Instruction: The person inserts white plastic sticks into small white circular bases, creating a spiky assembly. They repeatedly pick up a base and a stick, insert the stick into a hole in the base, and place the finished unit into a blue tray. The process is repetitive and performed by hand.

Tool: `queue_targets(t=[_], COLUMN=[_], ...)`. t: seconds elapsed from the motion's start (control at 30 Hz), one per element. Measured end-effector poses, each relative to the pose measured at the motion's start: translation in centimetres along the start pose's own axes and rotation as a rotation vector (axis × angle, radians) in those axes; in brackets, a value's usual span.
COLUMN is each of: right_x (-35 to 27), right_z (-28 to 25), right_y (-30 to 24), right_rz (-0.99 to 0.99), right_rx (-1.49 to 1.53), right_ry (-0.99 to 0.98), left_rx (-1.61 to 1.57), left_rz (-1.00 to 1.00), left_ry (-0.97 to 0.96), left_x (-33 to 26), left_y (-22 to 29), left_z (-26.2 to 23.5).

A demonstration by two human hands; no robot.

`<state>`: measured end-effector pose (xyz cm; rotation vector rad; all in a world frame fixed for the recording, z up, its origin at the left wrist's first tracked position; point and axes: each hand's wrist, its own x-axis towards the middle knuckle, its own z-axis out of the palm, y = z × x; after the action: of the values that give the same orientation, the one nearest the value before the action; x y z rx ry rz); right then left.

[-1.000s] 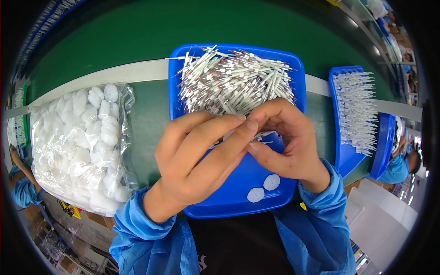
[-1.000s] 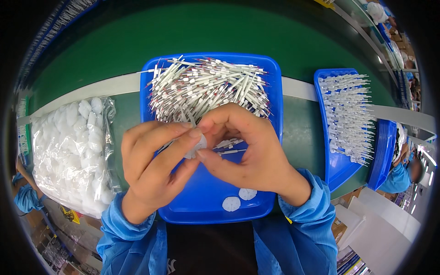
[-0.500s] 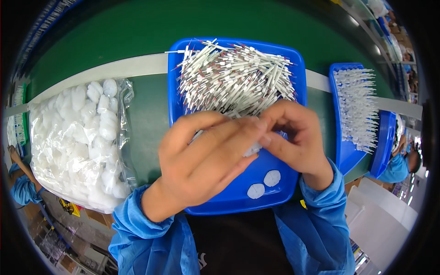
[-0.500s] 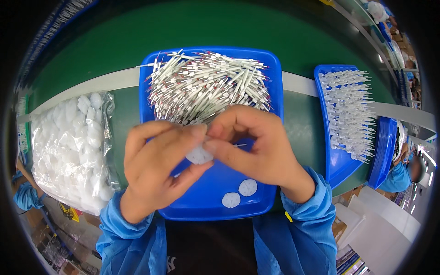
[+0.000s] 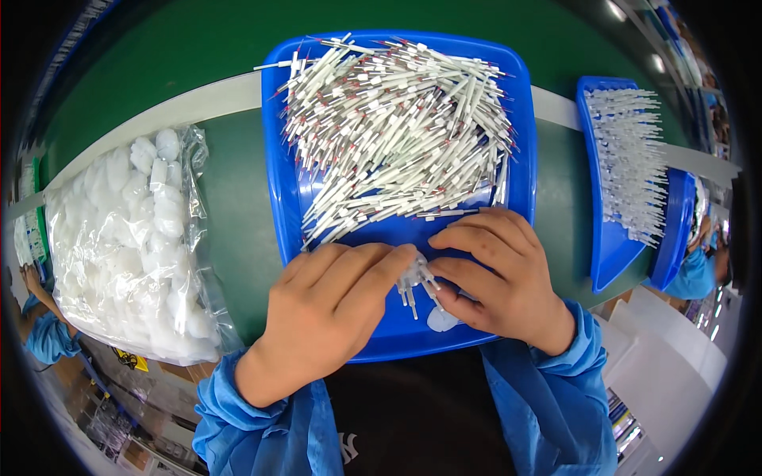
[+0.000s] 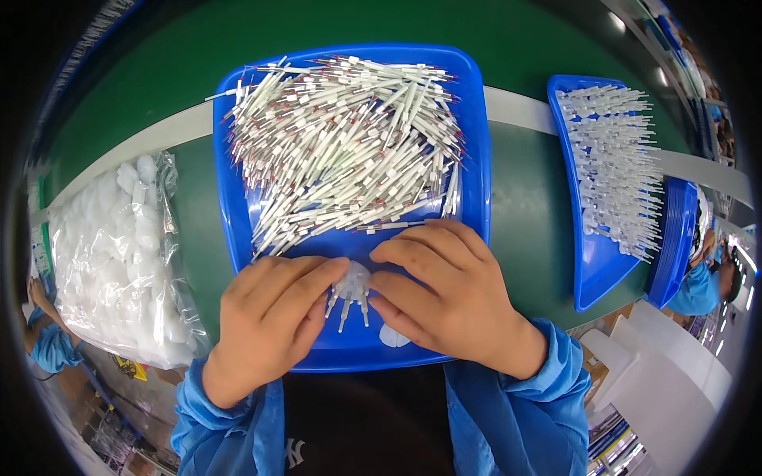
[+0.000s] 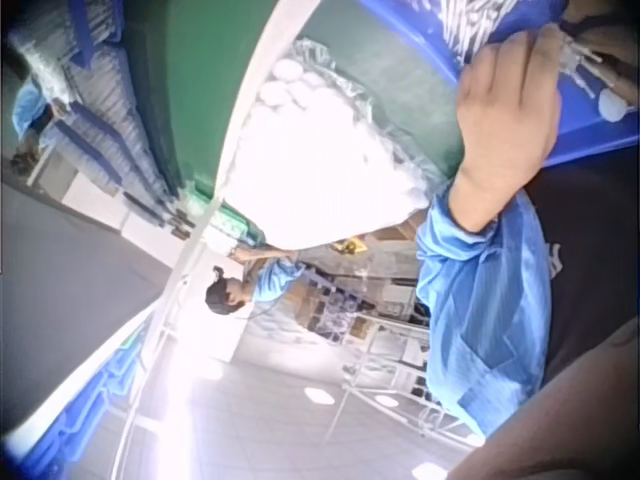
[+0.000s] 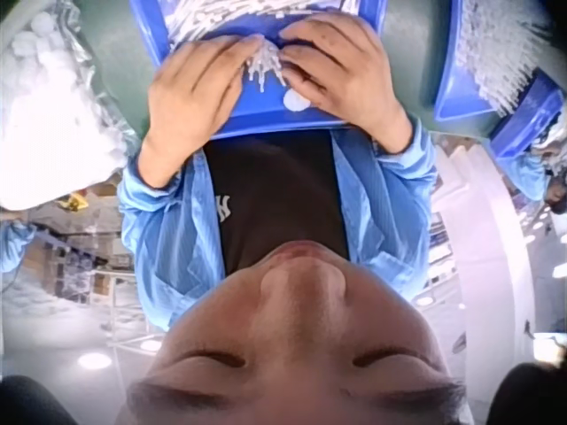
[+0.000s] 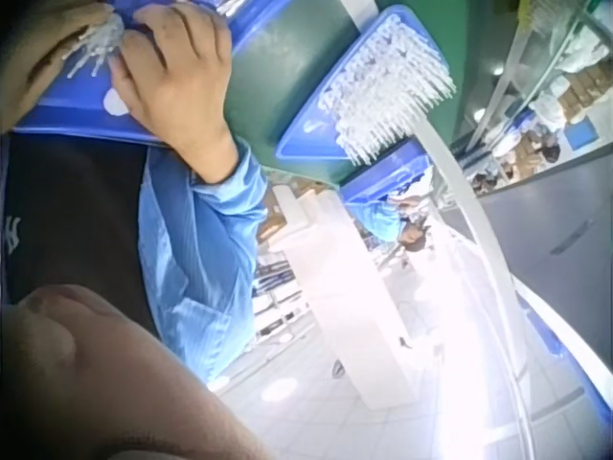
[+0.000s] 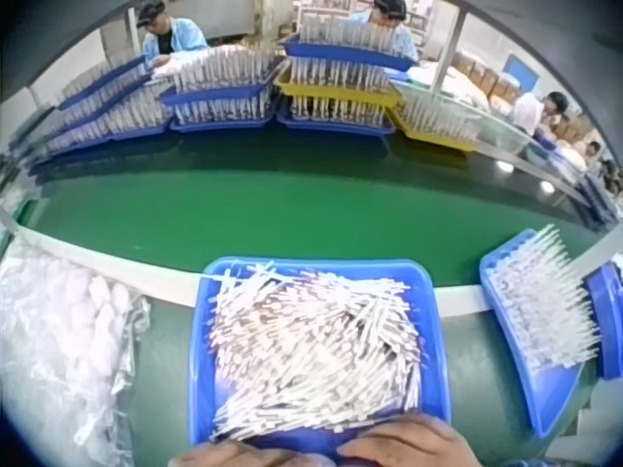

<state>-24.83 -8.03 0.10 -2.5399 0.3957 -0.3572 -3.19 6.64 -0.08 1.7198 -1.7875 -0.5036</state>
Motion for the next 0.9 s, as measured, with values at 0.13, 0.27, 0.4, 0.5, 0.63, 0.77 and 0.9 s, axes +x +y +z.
queue_targets(t=[0.13,0.27,0.4,0.5,0.63,0.77,0.9], right_x=[0.3,0.2,0.4,0.2,-0.3,-1.8,-6.7], right_z=[0.2,0.8,0.7,0.5,1.1,1.5,-2.3], right_y=[-0.3,-0.1,-0.6,-1.1,-1.0,-0.4,-0.3], right_rz=[0.031,-0.017,-0.015,0.007,-0.021,-0.034,0.139], right_rx=[0.025,0.034,-0.002,-0.036,-0.115,-0.149,-0.048], right_ry=[0.027,0.041,0.032,0.018,0.075,0.221,0.438], left_rx=[-0.011,-0.024,-0.011,-0.012,-0.007,-0.024,-0.077], left_rz=[0.009,0.029,0.038,0.053,0.028,0.017,-0.048], left_ry=[-0.006,-0.012,-0.039,-0.055,-0.053,-0.042,0.01], left_x=[0.4,0.5,0.7,1.6,1.9,2.0,-0.2], left_y=[-0.2,-0.5,-0.6,-0.8,0.2,0.6,0.9], left_z=[0.0,0.2,0.3,0.1,0.2,0.3,-0.1])
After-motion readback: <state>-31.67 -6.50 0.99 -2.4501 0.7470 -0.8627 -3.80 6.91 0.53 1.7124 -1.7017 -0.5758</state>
